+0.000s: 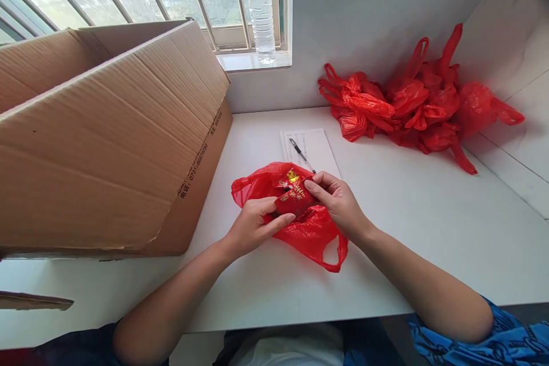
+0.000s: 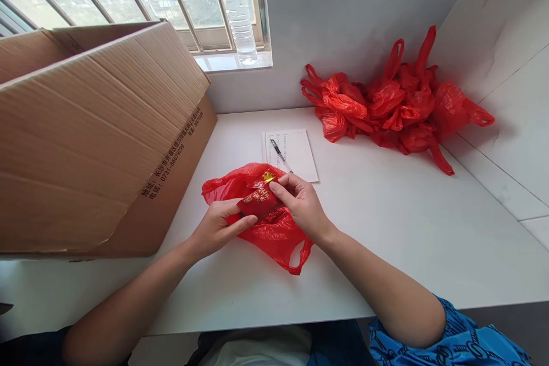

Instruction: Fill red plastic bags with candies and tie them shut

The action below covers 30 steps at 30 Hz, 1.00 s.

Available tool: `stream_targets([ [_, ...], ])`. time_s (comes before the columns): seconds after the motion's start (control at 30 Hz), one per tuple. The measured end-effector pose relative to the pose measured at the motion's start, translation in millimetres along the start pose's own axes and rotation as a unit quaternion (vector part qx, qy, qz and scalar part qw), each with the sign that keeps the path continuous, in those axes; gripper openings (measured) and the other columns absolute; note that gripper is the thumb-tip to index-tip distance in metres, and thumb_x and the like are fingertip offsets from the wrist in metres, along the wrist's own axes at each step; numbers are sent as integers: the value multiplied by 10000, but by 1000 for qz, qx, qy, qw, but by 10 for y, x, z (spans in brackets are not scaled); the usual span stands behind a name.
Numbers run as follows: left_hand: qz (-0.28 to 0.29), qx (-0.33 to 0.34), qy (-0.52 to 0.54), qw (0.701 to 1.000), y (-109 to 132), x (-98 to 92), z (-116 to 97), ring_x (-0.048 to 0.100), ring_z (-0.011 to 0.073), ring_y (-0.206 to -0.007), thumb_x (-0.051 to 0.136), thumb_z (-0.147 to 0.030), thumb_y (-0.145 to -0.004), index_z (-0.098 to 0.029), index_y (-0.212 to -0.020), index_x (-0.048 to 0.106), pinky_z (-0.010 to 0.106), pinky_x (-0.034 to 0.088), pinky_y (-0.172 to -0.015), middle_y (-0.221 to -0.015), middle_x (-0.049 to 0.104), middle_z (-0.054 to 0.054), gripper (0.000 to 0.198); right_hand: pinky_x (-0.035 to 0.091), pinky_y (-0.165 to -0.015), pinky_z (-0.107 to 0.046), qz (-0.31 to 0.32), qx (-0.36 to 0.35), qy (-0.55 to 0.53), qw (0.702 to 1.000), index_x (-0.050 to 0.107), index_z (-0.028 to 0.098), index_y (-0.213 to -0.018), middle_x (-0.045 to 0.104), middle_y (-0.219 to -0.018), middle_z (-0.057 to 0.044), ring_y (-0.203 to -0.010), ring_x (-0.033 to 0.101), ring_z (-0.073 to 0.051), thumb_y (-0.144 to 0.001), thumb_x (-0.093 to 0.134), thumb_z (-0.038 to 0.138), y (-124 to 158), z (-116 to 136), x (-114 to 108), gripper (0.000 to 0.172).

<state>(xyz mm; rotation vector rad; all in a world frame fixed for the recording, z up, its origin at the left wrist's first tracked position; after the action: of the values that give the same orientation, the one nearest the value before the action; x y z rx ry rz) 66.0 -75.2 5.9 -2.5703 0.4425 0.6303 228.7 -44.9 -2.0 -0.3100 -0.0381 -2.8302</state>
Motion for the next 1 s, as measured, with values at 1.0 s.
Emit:
stream_targets([
  [1.0, -156, 119, -103, 975, 48, -340, -181, 524, 145, -685, 531, -211, -926, -182, -767, 589, 287, 428, -639, -766, 587, 27, 171, 545, -741, -322, 73, -81, 225, 968, 627, 232, -1058, 684, -1007, -49, -895, 656, -186, -954, 543, 452, 80, 207, 81, 257],
])
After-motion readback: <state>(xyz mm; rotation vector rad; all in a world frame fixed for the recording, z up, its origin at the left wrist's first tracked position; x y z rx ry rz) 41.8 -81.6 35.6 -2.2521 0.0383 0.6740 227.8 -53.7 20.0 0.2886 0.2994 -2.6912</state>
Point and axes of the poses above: each hand's wrist, its own y-axis away from the middle knuckle, its own x-axis out of the palm, z = x × y, the point moved 6 cm from there along -y, towards the middle knuckle
